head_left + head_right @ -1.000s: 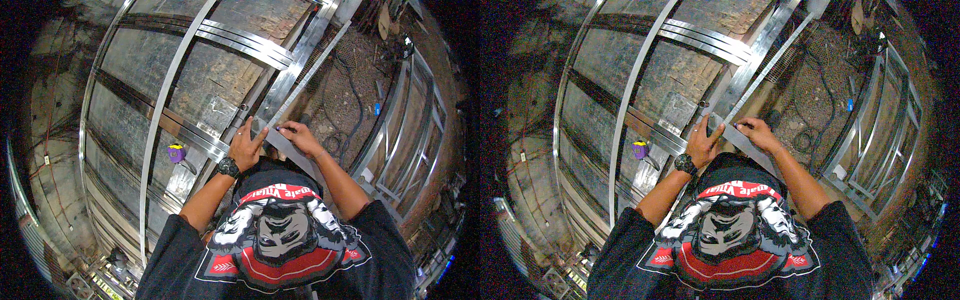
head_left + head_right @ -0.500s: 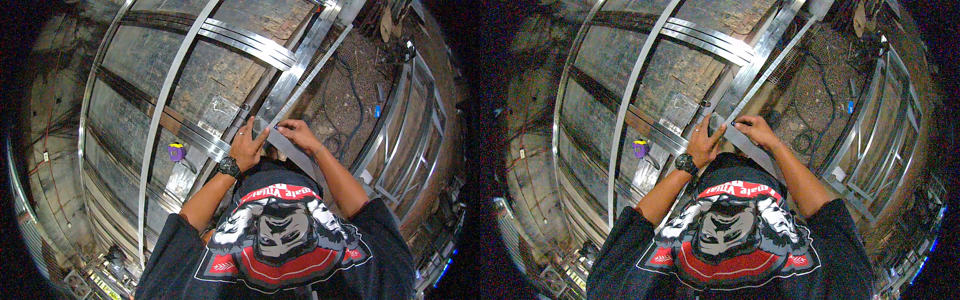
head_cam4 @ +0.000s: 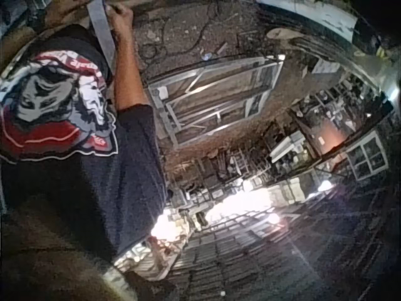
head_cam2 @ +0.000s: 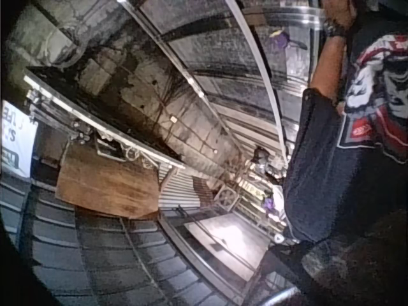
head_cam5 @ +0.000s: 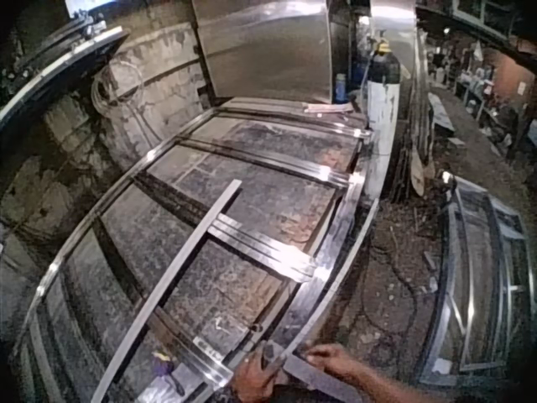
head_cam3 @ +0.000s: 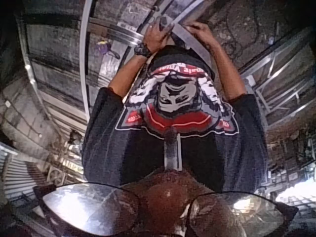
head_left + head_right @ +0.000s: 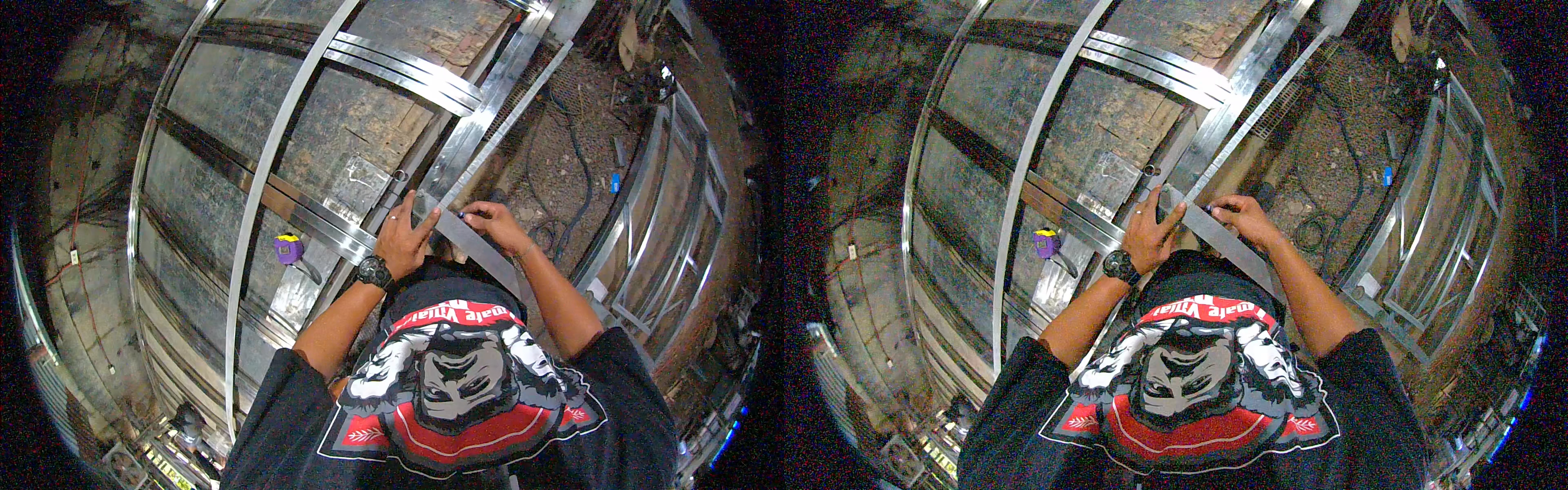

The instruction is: The person uses a try square and a marker to draw straight lines on a metal sheet. They reposition the square multiple times to mark several parallel lines across the surface.

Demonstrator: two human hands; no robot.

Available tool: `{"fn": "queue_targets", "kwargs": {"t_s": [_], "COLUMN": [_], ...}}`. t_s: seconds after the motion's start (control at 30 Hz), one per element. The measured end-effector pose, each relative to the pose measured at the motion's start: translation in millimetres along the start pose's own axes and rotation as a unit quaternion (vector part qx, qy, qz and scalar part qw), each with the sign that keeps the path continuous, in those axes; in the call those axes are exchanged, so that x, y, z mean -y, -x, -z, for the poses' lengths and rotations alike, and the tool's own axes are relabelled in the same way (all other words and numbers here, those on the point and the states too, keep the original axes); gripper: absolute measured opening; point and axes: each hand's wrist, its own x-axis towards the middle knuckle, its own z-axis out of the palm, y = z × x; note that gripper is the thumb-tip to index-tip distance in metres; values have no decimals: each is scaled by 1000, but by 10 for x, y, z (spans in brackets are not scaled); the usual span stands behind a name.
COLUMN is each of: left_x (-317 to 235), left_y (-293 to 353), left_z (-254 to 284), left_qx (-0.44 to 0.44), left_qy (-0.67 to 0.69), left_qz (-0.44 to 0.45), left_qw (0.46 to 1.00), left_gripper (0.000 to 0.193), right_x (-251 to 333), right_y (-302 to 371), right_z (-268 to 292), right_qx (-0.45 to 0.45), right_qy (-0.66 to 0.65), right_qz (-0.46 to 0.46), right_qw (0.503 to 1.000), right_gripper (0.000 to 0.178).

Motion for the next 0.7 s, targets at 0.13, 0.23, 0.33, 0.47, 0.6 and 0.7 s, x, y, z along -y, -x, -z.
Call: {"fn": "queue_targets", "kwargs": {"t_s": [0.13, 0.23, 0.33, 0.47, 0.6, 0.7], "left_x": [3, 38, 22, -28, -130, -81], "left_y": [-4, 15, 32, 87, 372, 697], "left_z": [9, -12, 13, 55, 244, 238], "left_qx": [1, 0, 1, -7, -9, -6], "left_qy": [4, 8, 25, -9, -70, -60], "left_qz": [1, 1, 28, 74, 110, 152], "left_qw": [1000, 1000, 999, 997, 991, 986], "left_gripper": [76, 74, 73, 80, 94, 94], "right_x": [-126, -103, -65, -90, -191, -269], "right_y": [146, 424, 600, 634, 613, 567], "right_z": [65, 60, -11, -81, -68, -50], "right_qx": [-34, -31, -34, -60, -75, -71], "right_qy": [-20, 63, 58, -1, 11, 18], "right_qz": [-18, -3, -9, 13, 8, 18], "right_qw": [999, 998, 998, 998, 997, 997], "right_gripper": [36, 35, 32, 31, 31, 30]}}
